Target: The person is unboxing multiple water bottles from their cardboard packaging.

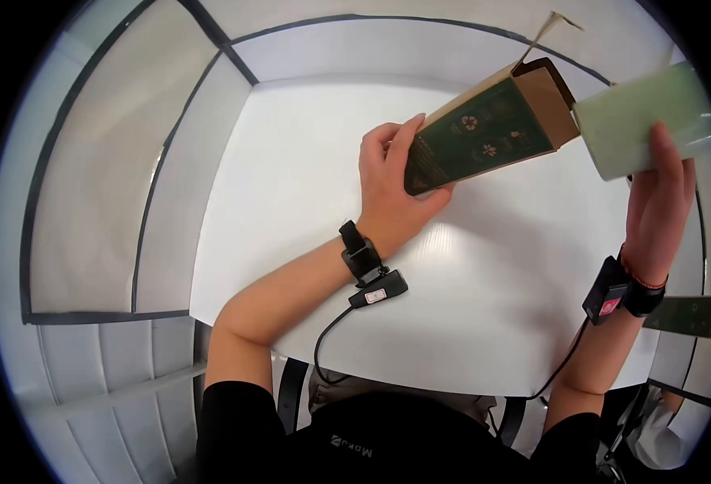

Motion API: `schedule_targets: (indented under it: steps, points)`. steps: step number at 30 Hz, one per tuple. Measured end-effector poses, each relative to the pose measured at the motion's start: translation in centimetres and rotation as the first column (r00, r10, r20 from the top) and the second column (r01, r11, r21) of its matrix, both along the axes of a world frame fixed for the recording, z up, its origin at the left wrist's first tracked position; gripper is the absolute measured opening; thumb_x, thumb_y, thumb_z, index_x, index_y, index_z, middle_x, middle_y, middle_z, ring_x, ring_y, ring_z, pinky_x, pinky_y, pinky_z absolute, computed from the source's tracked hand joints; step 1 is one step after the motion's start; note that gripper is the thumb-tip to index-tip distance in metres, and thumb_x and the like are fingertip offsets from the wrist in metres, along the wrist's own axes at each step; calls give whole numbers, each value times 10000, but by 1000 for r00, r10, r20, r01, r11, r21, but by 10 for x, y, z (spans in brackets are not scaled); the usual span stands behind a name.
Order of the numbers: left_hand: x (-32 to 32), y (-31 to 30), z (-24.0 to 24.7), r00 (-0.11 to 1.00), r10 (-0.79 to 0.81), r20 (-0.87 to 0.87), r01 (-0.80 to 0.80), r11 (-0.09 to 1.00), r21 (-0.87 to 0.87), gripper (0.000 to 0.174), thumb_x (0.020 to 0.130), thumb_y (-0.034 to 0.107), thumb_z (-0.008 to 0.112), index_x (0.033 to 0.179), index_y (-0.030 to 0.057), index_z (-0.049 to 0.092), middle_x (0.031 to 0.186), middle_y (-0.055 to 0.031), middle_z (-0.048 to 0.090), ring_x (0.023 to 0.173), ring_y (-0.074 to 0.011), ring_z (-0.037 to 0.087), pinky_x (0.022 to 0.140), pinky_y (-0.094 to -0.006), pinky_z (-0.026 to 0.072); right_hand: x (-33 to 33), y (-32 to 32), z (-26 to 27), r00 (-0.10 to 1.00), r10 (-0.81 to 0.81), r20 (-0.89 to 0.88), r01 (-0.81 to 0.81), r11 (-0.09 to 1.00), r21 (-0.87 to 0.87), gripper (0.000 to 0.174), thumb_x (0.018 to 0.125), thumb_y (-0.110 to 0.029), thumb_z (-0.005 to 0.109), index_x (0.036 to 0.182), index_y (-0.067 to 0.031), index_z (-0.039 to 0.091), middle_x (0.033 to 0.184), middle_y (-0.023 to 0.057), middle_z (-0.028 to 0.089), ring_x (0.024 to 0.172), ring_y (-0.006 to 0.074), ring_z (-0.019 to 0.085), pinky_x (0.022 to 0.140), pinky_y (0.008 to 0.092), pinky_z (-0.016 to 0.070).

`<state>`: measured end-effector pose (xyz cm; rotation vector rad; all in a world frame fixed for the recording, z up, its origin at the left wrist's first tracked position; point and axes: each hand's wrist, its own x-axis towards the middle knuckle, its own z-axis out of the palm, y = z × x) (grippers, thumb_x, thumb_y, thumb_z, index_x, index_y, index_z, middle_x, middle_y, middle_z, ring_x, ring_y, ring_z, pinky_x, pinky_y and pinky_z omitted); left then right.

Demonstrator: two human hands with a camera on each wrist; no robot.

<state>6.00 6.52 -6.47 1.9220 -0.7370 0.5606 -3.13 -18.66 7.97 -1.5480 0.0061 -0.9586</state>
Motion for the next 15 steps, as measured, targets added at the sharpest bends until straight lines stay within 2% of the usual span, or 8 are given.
schedule_targets:
  steps: [2,5,8,11,12,15]
  points:
    - [-1,0,2,1000,-7,12,6,1000,29,848,696,186,840,1454,123,464,1273,-138,426,1135,-313,460,952,-434,441,-3,-4,-5,999,18,-40,-20,999,-47,398,986,-205,641,1268,61,551,1240,99,628,1172,164,578,1046,312,397]
    - [-1,0,5,998,-43,42,37,992,123,857,709,157,844,1463,81,445,1292,-130,410,1174,-286,465,986,-402,449,0,-2,-7,997,26,-71,-31,997,-66,409,955,-208,691,1247,49,563,1222,88,631,1154,154,581,1037,288,391]
    - [-3,0,5,995,-72,73,62,989,134,877,677,197,850,1466,131,471,1255,-134,454,1140,-315,454,970,-436,423,1,-6,-9,995,82,-55,-87,990,-108,413,935,-217,721,1222,44,578,1213,85,639,1155,151,577,1028,272,390]
    - [-4,-2,4,994,-97,48,91,989,119,893,673,204,856,1473,129,466,1271,-136,466,1151,-317,454,986,-439,409,3,-29,-22,992,33,-122,-41,997,-66,412,929,-226,728,1211,43,594,1202,81,649,1166,155,575,1039,273,383]
    - [-5,-2,4,993,-99,64,88,984,157,890,680,196,855,1471,104,458,1282,-137,461,1167,-311,455,992,-430,417,4,-31,-22,989,2,-150,-9,999,-47,413,927,-229,731,1209,42,600,1198,80,652,1171,157,575,1045,276,379]
    - [-5,-2,8,989,-94,110,67,970,232,874,699,177,851,1457,47,437,1305,-139,456,1199,-297,463,1005,-408,434,7,-17,-19,989,42,-140,-57,993,-107,431,917,-238,740,1221,38,609,1194,80,657,1179,162,574,1062,284,367]
